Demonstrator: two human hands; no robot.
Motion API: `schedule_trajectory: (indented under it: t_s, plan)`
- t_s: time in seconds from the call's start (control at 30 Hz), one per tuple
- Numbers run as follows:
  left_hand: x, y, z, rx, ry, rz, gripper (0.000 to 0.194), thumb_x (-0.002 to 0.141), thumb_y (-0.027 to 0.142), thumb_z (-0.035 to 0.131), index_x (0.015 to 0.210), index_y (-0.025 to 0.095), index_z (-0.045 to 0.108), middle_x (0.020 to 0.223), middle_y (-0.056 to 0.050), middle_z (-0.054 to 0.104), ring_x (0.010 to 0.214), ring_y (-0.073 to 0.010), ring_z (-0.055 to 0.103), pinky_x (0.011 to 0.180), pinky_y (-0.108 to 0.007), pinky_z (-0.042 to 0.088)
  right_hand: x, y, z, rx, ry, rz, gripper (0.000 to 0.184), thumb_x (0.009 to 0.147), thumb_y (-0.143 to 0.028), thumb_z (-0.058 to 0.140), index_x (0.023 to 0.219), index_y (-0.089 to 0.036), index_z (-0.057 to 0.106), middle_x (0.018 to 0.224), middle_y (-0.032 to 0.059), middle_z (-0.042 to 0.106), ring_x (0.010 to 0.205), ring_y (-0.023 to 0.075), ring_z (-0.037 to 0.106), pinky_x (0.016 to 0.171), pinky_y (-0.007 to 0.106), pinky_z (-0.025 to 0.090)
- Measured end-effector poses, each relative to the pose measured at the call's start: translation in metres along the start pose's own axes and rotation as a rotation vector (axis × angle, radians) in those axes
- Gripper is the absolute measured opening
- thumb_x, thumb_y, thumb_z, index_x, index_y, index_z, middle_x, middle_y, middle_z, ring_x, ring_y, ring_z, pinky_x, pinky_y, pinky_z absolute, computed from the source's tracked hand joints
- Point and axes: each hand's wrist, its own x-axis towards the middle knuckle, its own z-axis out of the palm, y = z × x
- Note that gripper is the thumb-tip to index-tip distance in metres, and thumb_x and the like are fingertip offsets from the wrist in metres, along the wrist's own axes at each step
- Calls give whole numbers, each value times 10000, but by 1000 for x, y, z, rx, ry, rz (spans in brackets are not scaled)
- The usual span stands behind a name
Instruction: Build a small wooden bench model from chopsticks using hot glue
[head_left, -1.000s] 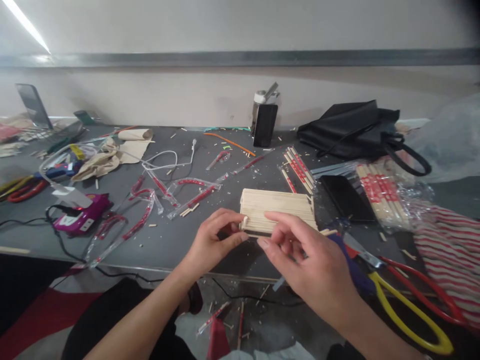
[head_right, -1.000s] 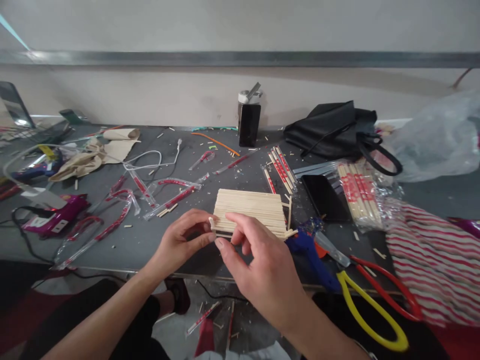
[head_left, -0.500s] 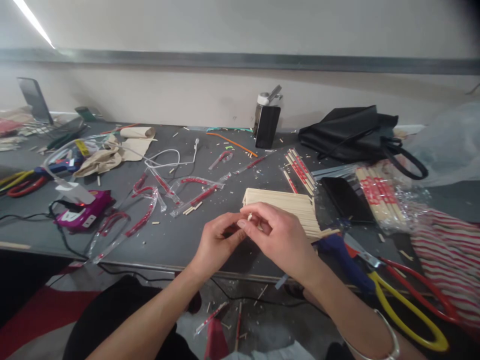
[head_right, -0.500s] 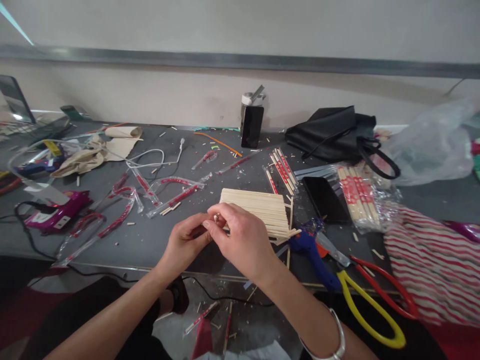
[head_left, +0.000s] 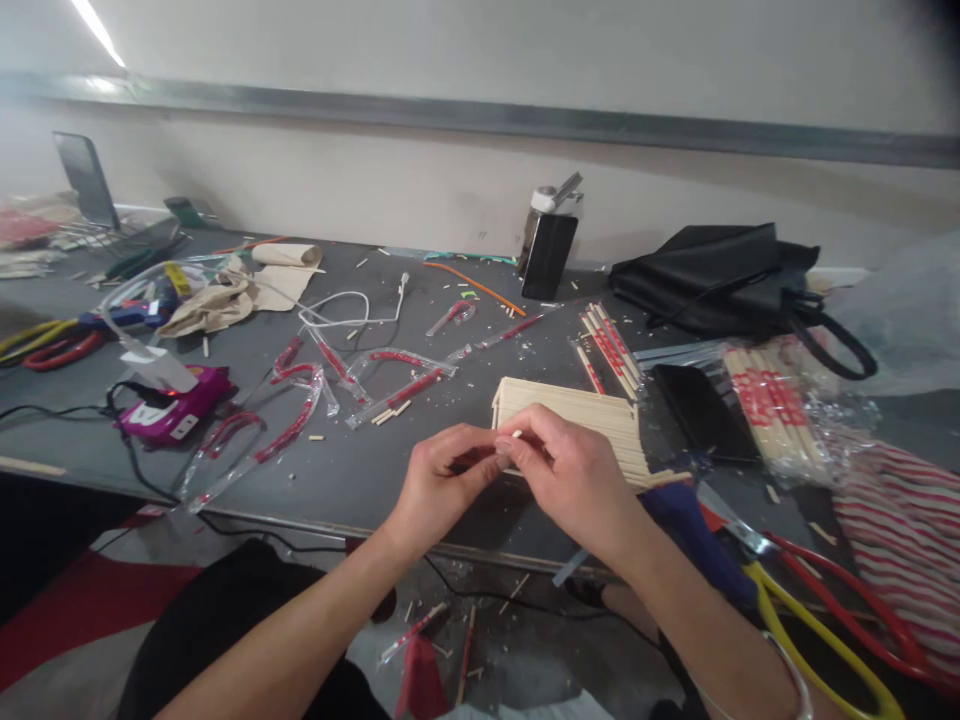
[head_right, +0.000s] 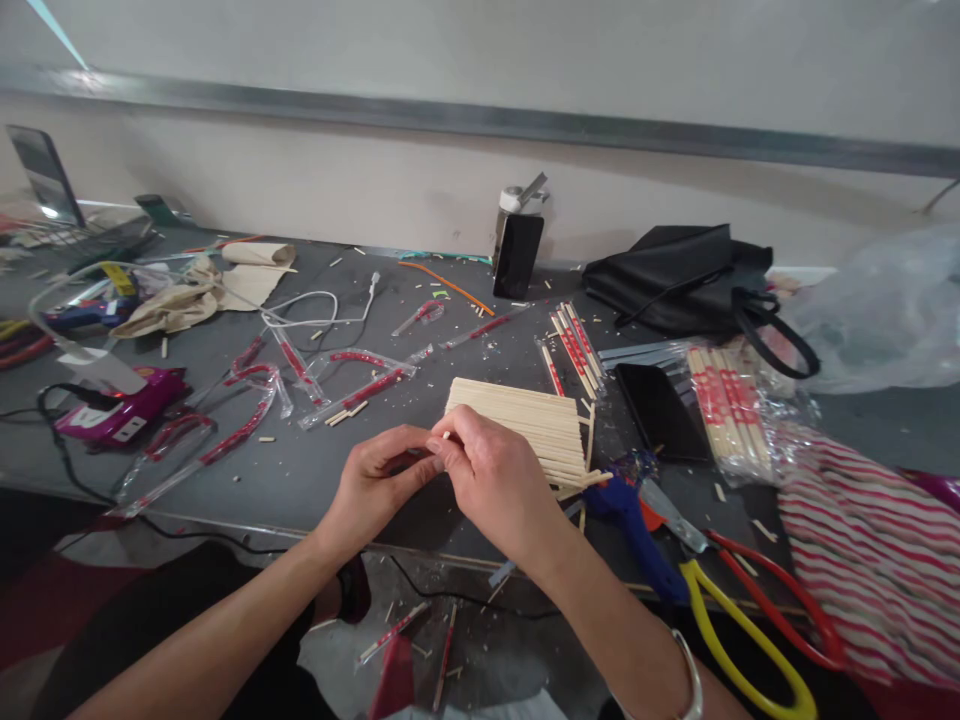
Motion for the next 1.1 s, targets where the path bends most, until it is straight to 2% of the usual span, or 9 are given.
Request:
schedule_trajectory:
  t_s: [0.3, 1.1]
  plan:
    - [4, 2, 1, 22, 5, 53, 107, 822, 247, 691, 884, 176, 743, 805, -42, 701, 757, -151, 628, 702, -254, 478, 0, 1, 0, 1, 8, -33, 92, 898, -146, 545, 848, -214, 583, 743, -25, 687, 671, 132, 641, 617, 215, 425]
    - [4, 3, 0, -7, -1, 54, 100, 822, 242, 686, 864, 171, 742, 793, -48, 680, 748, -157, 619, 684, -256, 478, -1, 0, 6, -77, -18, -52, 118, 933, -187, 485, 840, -220, 552, 786, 15, 696, 737, 173, 654, 665, 264, 451]
